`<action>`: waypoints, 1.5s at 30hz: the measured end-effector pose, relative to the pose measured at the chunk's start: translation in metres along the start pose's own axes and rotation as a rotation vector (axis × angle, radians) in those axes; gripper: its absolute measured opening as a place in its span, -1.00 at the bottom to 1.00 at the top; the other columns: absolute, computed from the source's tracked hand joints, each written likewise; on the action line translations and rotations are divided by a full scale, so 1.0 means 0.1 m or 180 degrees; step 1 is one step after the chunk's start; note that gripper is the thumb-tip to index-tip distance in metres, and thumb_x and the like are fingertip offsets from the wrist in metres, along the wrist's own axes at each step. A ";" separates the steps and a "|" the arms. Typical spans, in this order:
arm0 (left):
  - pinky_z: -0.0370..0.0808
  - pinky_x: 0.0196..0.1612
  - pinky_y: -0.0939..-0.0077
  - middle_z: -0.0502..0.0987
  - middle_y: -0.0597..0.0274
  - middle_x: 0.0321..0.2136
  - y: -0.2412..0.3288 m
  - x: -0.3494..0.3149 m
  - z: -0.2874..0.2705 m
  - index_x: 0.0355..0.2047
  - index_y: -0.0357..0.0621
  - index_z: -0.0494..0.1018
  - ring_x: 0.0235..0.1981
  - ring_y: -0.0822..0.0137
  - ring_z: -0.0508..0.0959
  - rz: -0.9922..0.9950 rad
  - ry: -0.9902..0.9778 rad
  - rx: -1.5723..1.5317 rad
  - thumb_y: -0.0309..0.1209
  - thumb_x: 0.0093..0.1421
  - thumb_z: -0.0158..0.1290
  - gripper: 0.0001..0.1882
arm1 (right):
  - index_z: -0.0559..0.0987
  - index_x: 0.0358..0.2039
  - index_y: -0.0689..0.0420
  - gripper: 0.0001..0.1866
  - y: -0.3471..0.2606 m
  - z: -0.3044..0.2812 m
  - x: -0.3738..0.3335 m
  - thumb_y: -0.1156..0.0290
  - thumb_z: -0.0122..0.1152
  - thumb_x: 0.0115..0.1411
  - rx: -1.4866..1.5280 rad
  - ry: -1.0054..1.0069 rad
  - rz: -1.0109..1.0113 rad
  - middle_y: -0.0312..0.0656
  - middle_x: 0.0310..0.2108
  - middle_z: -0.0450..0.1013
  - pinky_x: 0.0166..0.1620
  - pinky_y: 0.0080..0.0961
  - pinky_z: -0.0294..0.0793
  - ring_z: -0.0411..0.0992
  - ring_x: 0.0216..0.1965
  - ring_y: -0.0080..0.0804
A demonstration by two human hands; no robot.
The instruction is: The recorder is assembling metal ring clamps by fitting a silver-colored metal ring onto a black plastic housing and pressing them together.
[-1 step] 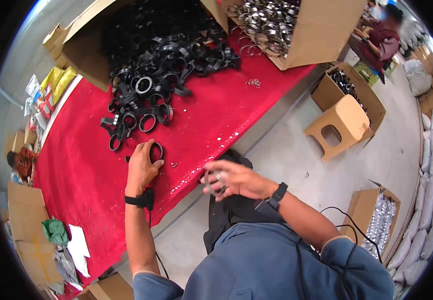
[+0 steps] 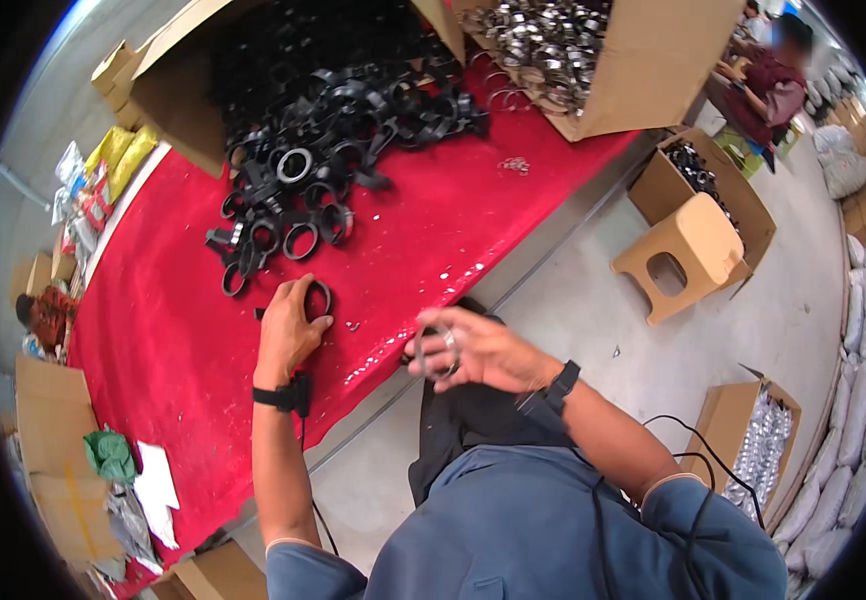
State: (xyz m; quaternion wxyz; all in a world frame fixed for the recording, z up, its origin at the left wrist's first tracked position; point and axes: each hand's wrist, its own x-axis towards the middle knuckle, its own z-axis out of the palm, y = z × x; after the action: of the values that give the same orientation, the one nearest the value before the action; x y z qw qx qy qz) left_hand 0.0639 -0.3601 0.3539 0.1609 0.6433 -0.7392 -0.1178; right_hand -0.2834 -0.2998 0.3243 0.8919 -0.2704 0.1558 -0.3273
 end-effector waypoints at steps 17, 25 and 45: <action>0.54 0.27 0.25 0.52 -0.01 0.26 0.37 -0.40 -0.32 0.54 -0.10 0.23 0.20 0.21 0.58 -0.0185 0.0380 -0.3504 -0.36 0.30 0.36 -0.14 | 0.21 0.55 -0.03 -0.11 -0.37 -0.09 0.25 0.12 0.45 0.33 0.0831 -0.0297 -0.0752 0.27 0.51 0.18 0.25 -0.04 0.60 0.21 0.50 0.34; 0.64 0.18 0.07 0.46 -0.49 0.26 0.70 -0.68 -0.12 0.59 -0.20 -0.04 0.04 -0.09 0.71 -0.0124 0.0186 -0.4690 0.30 0.31 0.21 0.16 | 0.09 0.61 -0.05 -0.10 -0.34 -0.04 0.44 -0.10 0.25 0.45 0.0825 -0.0579 -0.0325 0.35 0.47 0.21 0.11 -0.03 0.73 0.33 0.42 0.37; 0.53 0.32 0.01 0.51 -0.38 0.23 0.55 -1.04 0.16 0.58 -0.29 -0.06 0.17 0.05 0.63 -0.0429 -0.0065 -0.5401 0.28 0.43 0.05 0.07 | 0.24 0.47 0.06 -0.19 -0.27 0.39 0.60 0.25 0.49 0.34 -0.0798 -0.0135 -0.0293 0.21 0.47 0.20 0.24 -0.07 0.63 0.39 0.39 0.21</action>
State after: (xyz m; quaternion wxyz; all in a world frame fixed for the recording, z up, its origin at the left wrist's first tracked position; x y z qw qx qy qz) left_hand 0.0195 -0.2499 0.3509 0.5747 0.3464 -0.3620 -0.6471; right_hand -0.2351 -0.3426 0.3658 0.8382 -0.3935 0.1640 -0.3401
